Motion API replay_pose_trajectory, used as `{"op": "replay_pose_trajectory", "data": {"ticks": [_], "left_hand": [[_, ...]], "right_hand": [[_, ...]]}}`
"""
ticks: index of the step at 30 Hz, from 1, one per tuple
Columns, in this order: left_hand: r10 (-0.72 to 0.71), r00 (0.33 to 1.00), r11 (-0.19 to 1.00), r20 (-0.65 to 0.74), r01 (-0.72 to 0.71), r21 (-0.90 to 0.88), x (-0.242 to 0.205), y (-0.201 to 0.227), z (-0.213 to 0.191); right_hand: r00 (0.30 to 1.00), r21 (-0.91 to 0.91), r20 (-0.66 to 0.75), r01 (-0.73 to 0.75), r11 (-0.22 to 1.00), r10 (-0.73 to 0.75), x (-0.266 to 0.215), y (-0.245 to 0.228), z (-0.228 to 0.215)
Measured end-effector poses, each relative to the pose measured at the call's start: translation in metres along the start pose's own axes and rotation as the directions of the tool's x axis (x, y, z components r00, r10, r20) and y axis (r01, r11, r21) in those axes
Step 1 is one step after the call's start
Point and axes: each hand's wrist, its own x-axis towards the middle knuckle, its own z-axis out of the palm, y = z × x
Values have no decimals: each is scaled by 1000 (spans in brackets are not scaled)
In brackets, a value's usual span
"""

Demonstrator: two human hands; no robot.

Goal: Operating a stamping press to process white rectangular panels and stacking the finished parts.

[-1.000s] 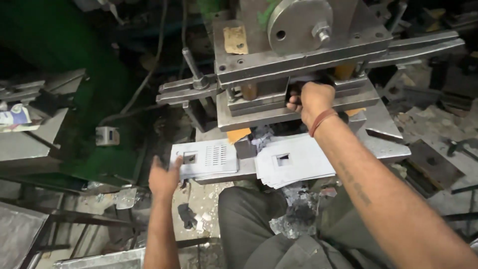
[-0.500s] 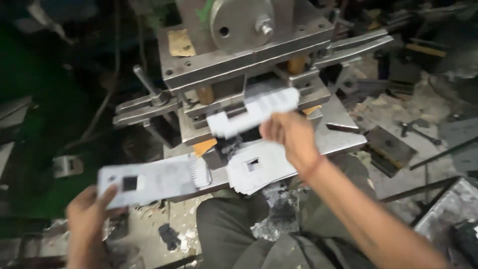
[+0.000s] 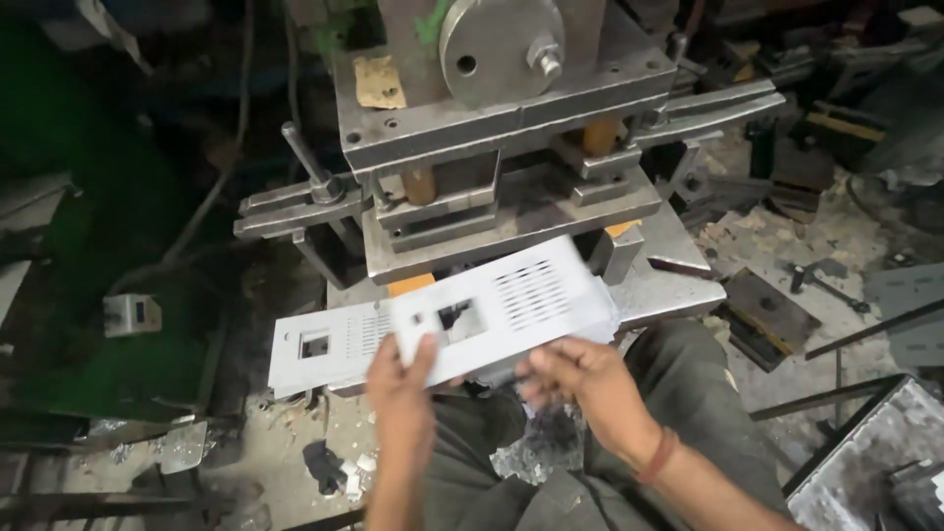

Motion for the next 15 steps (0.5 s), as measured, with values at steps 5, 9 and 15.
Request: {"op": "replay_pose_trajectory", "data": {"ticks": [5, 9, 15], "left_hand": [[98, 985, 995, 139, -98, -6, 41, -6, 55], [-33, 965, 996, 262, 53, -70, 66, 15, 72], [-142, 939, 989, 315, 147, 9, 55, 1, 52]], "right_hand": [[975, 246, -108, 215, 945, -193, 20, -41, 3], [985, 291, -120, 158, 943, -128, 59, -68, 6], [971, 376, -217, 177, 910, -99, 153, -94, 29]]}}
